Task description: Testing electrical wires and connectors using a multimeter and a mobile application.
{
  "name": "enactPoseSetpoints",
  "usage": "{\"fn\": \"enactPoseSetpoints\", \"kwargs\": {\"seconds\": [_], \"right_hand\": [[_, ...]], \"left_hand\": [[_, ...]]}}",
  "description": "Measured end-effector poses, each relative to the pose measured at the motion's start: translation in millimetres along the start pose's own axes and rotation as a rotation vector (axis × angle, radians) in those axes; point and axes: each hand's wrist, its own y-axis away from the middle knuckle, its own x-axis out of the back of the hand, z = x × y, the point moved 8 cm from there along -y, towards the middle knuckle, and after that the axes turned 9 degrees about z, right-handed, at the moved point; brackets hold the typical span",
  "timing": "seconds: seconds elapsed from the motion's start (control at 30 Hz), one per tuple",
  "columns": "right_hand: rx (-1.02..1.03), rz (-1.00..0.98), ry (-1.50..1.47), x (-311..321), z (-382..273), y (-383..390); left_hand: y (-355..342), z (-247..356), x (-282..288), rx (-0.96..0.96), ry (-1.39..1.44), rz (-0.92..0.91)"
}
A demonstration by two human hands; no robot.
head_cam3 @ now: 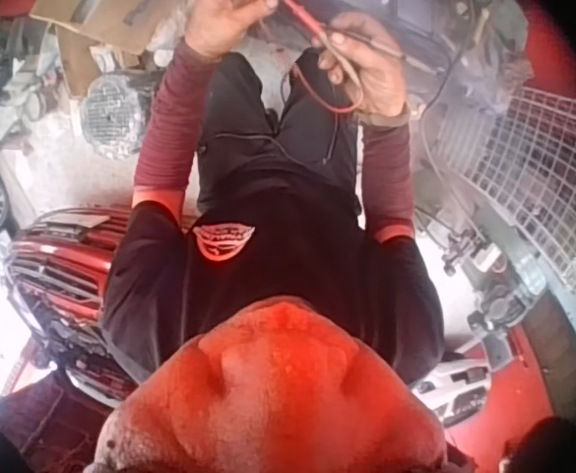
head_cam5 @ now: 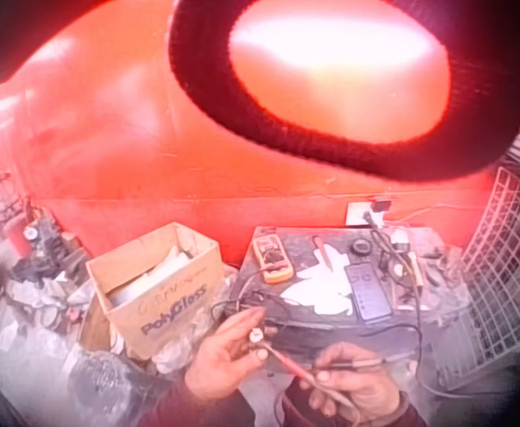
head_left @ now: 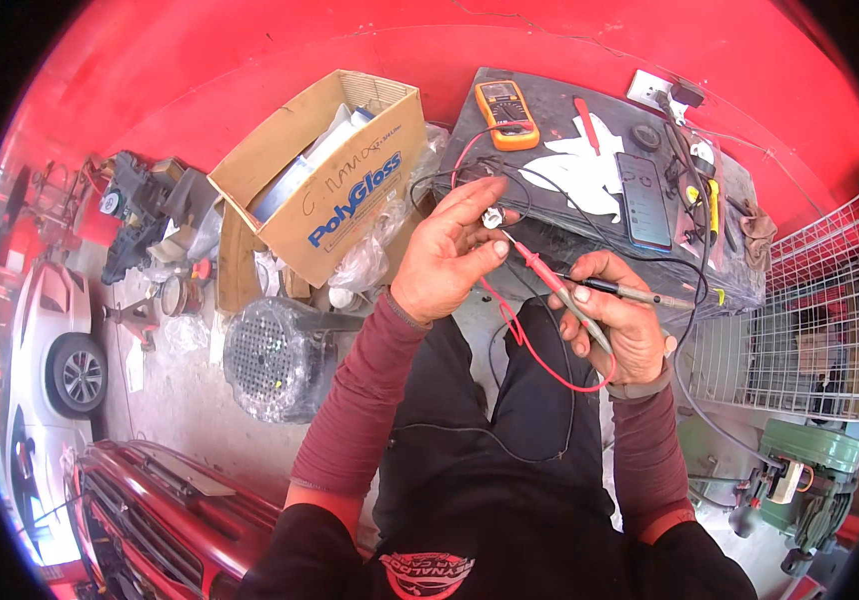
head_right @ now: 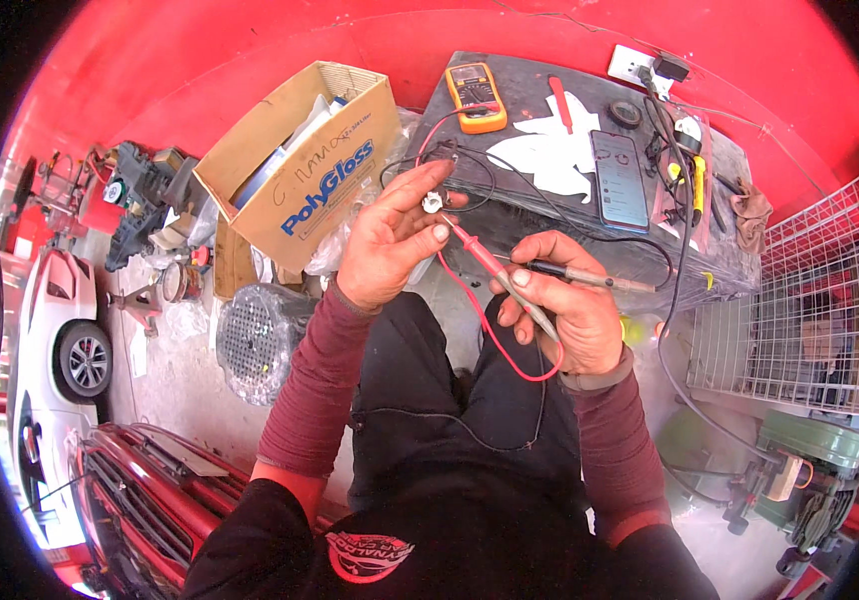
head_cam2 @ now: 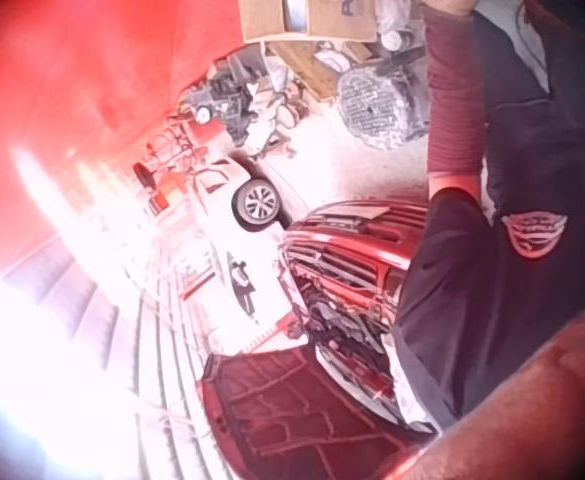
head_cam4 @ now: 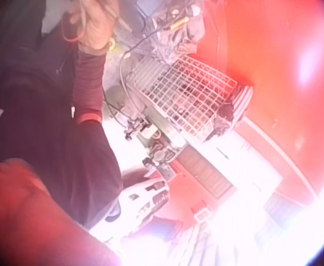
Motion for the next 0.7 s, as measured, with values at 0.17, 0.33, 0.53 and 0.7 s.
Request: {"fn": "enactPoseSetpoints", "kwargs": {"seconds": [0.17,0.33,0.53,0.7], "right_hand": [[0.032,0.044,0.054,-8,-2,-2],[0.02,0.097,0.161,-14,-6,-6],[0.014,0.119,0.243,-20,-11,-10],[0.014,0.125,0.24,-27,-14,-12]], "left_hand": [[0,-2,-2,-0.008,-0.02,-0.021],[-1,-6,0,-0.037,-0.102,-0.012],[-3,-5,0,-0.068,-0.224,0.002],[-5,-5,4,-0.115,-0.356,0.028]]}}
